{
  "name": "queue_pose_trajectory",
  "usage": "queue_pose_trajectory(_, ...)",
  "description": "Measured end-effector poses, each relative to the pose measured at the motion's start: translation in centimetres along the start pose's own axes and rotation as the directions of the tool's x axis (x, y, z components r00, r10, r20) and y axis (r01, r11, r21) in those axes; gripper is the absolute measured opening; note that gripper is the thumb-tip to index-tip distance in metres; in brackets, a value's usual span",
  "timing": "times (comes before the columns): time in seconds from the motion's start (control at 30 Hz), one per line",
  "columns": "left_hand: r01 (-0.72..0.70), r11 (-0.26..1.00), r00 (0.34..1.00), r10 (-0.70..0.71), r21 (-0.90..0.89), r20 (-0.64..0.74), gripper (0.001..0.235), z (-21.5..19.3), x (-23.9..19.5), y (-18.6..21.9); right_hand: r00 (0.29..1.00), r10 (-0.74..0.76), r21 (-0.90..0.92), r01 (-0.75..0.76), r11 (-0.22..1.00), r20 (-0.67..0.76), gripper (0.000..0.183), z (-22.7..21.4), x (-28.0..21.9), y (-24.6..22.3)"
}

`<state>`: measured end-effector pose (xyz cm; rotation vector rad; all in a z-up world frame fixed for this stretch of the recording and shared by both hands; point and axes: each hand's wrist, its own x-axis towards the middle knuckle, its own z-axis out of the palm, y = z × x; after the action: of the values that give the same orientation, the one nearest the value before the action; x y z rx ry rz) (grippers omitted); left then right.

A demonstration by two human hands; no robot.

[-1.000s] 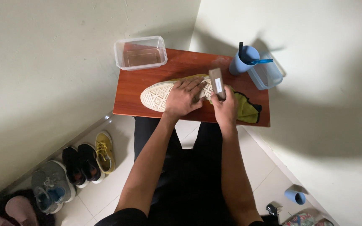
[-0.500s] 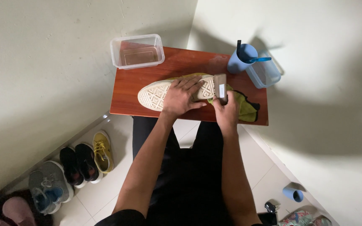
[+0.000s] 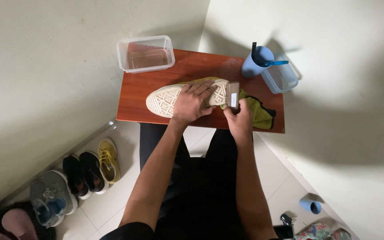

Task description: The person cleans the sole of a white sneaker using a brush and a cleaning solution. They dip the brush into a container of liquid and scrub the shoe's tread pattern, then wipe the area with a green cloth.

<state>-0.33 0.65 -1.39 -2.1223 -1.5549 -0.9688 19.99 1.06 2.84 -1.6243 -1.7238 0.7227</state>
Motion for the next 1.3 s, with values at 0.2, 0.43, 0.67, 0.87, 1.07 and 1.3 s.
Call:
queue_pose_trajectory(0.2,-0.006,1.0,1.0,0.006,-0.002,-0.004,0.067,-0.5,0.1,0.0,0.997,-0.041,-0.001,0.041,0.999,0.067,0.036,0.0,0.1,0.5)
queue_pose_trajectory(0.43,0.003,1.0,1.0,-0.003,0.005,-0.008,0.064,-0.2,0.1,0.0,1.0,0.014,0.061,-0.014,0.998,-0.007,0.033,-0.6,-0.2,-1.5)
queue_pose_trajectory(0.67,0.007,1.0,1.0,-0.007,0.01,-0.009,0.065,-0.2,0.1,0.1,1.0,-0.015,0.024,0.015,1.0,-0.008,0.033,-0.6,-0.3,-1.4)
queue_pose_trajectory(0.87,-0.007,1.0,1.0,0.006,-0.004,-0.021,0.063,0.3,0.0,0.0,1.0,0.002,0.077,0.0,0.997,-0.029,0.033,-0.6,-0.1,-1.4)
queue_pose_trajectory(1.07,0.005,1.0,1.0,-0.005,0.009,-0.001,0.064,0.1,-0.1,0.2,1.0,-0.015,0.047,0.015,0.999,-0.008,0.038,-0.3,-0.2,-1.6)
queue_pose_trajectory(1.3,0.003,1.0,1.0,-0.003,0.004,0.012,0.065,0.1,-0.2,0.0,0.999,-0.038,0.005,0.038,0.999,0.023,0.042,-0.1,0.1,-1.2)
